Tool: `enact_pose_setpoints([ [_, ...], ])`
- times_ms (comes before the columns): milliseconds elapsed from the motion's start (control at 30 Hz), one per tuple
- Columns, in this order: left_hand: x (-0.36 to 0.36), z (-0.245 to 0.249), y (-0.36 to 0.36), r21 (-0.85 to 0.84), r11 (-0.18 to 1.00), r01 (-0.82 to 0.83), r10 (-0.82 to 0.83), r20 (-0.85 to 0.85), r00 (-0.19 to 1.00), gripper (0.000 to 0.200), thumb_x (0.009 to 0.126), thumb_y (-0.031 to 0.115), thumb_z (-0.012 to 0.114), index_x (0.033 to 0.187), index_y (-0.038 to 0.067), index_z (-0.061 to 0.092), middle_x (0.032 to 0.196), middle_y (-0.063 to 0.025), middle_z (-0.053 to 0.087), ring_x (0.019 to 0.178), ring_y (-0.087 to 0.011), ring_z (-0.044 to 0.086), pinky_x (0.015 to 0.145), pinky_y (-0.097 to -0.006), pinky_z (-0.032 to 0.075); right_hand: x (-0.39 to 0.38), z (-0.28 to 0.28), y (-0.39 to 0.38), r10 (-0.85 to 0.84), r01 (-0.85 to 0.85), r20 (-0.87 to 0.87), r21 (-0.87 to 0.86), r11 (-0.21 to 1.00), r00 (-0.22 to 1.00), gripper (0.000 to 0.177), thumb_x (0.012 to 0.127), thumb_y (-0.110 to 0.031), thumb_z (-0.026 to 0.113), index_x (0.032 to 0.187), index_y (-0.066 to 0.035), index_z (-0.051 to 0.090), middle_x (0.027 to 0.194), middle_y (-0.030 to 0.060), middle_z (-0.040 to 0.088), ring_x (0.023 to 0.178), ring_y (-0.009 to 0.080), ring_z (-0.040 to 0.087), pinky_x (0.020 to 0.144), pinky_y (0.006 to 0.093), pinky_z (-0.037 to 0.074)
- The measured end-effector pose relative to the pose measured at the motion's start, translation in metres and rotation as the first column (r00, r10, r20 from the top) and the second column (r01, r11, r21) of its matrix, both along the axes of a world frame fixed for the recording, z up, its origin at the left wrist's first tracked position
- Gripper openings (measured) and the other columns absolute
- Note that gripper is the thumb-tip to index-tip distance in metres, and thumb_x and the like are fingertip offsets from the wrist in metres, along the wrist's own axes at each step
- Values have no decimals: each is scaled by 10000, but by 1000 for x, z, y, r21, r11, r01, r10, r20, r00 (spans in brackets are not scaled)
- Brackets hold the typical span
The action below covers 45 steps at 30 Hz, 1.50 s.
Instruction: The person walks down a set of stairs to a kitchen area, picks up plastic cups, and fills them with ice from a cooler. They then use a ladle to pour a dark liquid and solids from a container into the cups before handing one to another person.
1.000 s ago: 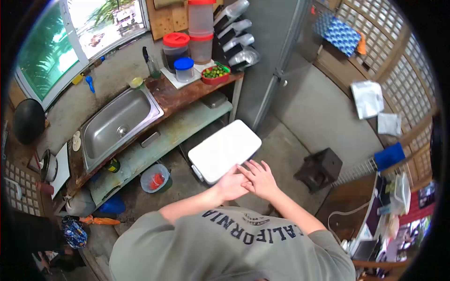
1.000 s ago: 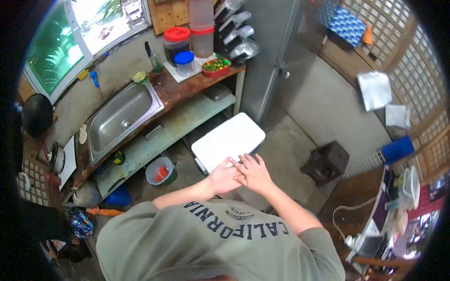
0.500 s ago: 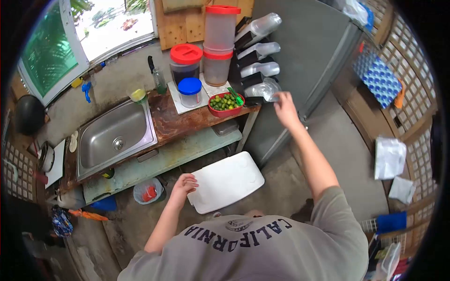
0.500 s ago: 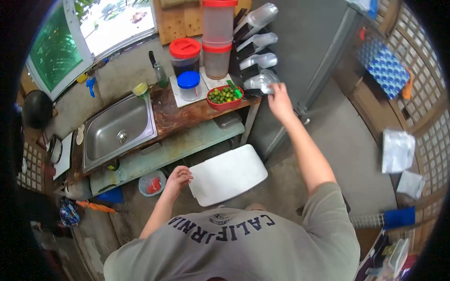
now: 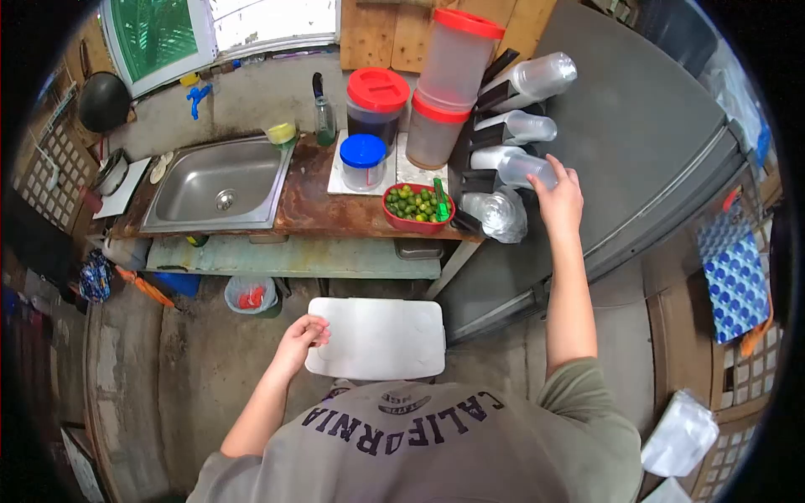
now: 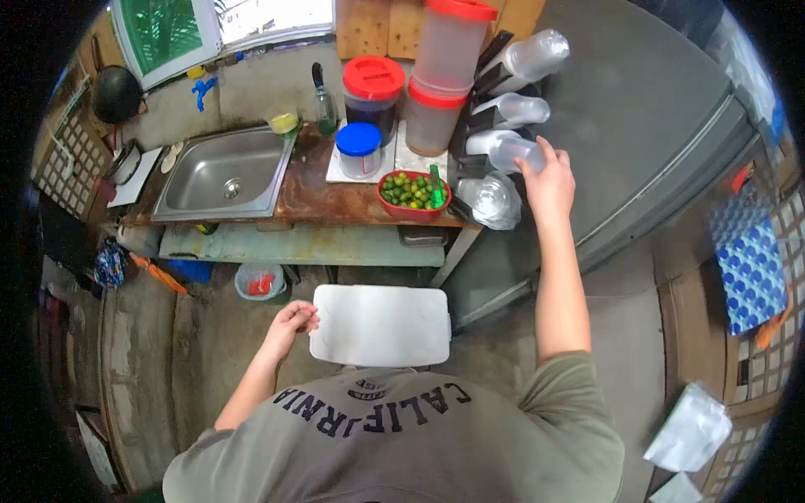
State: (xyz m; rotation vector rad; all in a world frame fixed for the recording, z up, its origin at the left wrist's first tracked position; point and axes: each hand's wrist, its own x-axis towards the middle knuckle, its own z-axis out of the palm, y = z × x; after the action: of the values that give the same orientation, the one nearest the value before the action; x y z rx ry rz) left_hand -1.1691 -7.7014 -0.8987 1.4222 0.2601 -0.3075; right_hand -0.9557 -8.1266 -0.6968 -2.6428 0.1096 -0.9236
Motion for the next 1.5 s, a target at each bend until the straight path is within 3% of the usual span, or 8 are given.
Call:
enact_pose_setpoints([
  [200,99,36,-121,284,918,276,-373,380,847,311,944,240,507,1166,29,565,1128,-53,599,1037,-139,536,898,-277,414,3,-4,-17,133,-133,-7,-81,988,991,490,756,-312,711,1201,-149,586,1077,134,575,966,317,594,832,409,478],
  [467,290,62,-276,-45,986,161,-69,766,639,348,961,277,464,1222,60,540,1186,-60,560,1121,-167,482,968,-294,360,-6,19,-17,201,-196,78,-73,978,976,444,750,-234,698,1173,-148,592,1126,142,569,1010,321,585,855,396,480],
  [700,350,73,-294,188,981,-48,-144,872,467,327,793,183,677,1113,128,643,1107,-95,584,951,-221,564,871,-341,453,-36,52,-29,112,-112,7,89,990,994,425,787,-236,701,1177,-122,576,1096,131,588,885,247,606,765,348,511],
  [833,337,76,-291,-40,989,143,-56,791,609,408,808,185,654,1200,104,570,1181,-80,551,1048,-205,517,917,-339,422,-66,43,-28,174,-208,131,325,922,976,449,799,-163,713,1190,-55,521,1112,122,542,850,169,579,712,277,508],
  [1100,142,99,-239,-663,468,584,-242,539,807,734,822,414,663,1386,116,298,1372,-117,413,1280,-233,387,1030,-402,334,-145,-50,59,513,-416,191,832,367,837,533,754,-35,733,1173,-70,406,1125,79,468,1037,179,522,823,286,468],
  [1200,137,69,-201,-719,549,426,-77,464,883,561,889,288,602,1343,105,328,1247,-132,503,1173,-249,496,988,-392,389,-129,-48,55,598,-510,-59,458,728,799,538,703,-105,780,1141,-64,469,1156,78,482,1058,190,502,827,315,448],
  [1367,123,22,-121,-350,909,226,-34,479,877,687,792,75,660,1352,155,269,1217,-104,518,1089,-212,528,902,-340,411,4,14,27,47,-28,115,-165,986,992,604,720,-284,753,1230,-77,504,1274,212,451,1128,389,493,918,448,431],
  [1500,106,23,-87,-245,956,162,-35,452,891,704,740,67,714,1325,126,326,1219,-82,523,1126,-200,509,918,-320,405,42,23,-6,61,-68,-61,-119,991,996,484,680,-269,770,1094,-64,628,1103,195,600,984,346,597,862,412,471],
])
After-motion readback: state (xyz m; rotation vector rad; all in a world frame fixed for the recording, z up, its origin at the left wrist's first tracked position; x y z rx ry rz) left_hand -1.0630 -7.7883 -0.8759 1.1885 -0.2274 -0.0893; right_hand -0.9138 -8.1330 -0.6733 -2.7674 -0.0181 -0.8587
